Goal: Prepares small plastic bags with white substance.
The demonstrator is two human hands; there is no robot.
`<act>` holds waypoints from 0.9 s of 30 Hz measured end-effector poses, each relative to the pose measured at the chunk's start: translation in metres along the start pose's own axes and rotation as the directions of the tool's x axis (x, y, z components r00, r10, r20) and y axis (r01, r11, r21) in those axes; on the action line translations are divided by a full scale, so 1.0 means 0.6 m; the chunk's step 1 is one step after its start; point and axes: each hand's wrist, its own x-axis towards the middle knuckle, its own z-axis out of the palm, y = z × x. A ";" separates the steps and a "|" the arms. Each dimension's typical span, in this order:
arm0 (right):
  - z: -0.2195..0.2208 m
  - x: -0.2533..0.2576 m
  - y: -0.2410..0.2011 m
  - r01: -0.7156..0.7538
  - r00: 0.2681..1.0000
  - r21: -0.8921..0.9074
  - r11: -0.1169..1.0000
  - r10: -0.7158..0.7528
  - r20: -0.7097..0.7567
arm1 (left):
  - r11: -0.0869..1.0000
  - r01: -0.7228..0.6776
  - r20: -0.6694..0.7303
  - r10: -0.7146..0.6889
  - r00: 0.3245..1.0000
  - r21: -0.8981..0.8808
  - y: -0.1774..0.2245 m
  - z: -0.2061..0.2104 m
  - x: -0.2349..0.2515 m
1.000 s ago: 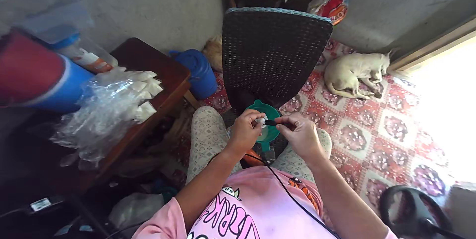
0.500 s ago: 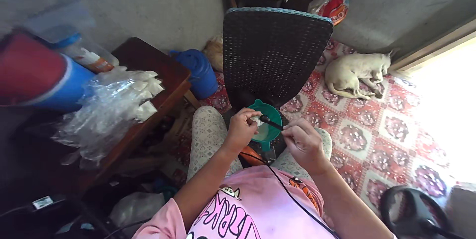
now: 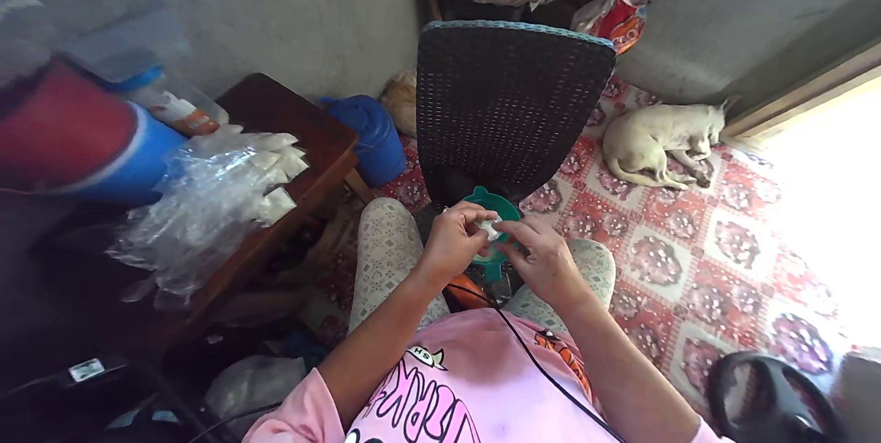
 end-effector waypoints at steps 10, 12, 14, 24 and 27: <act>-0.080 0.064 -0.053 0.195 0.975 0.028 0.980 -0.191 -0.110 | 0.973 -0.192 -0.092 0.181 0.979 -0.128 0.061 -0.053 -0.030; -0.084 0.070 -0.053 0.198 0.973 0.050 0.979 -0.189 -0.134 | 0.979 -0.175 -0.131 0.161 0.978 -0.107 0.055 -0.070 -0.032; -0.088 0.073 -0.054 0.187 0.977 0.064 0.980 -0.178 -0.116 | 0.984 -0.140 -0.144 0.124 0.982 -0.106 0.046 -0.082 -0.038; -0.069 0.089 -0.030 0.204 0.979 0.054 0.978 -0.203 -0.017 | 0.992 -0.085 -0.159 0.069 0.985 -0.096 0.047 -0.084 -0.023; -0.074 0.088 -0.032 0.204 0.978 0.084 0.975 -0.207 0.024 | 0.996 -0.077 -0.081 0.073 0.994 -0.048 0.059 -0.071 -0.005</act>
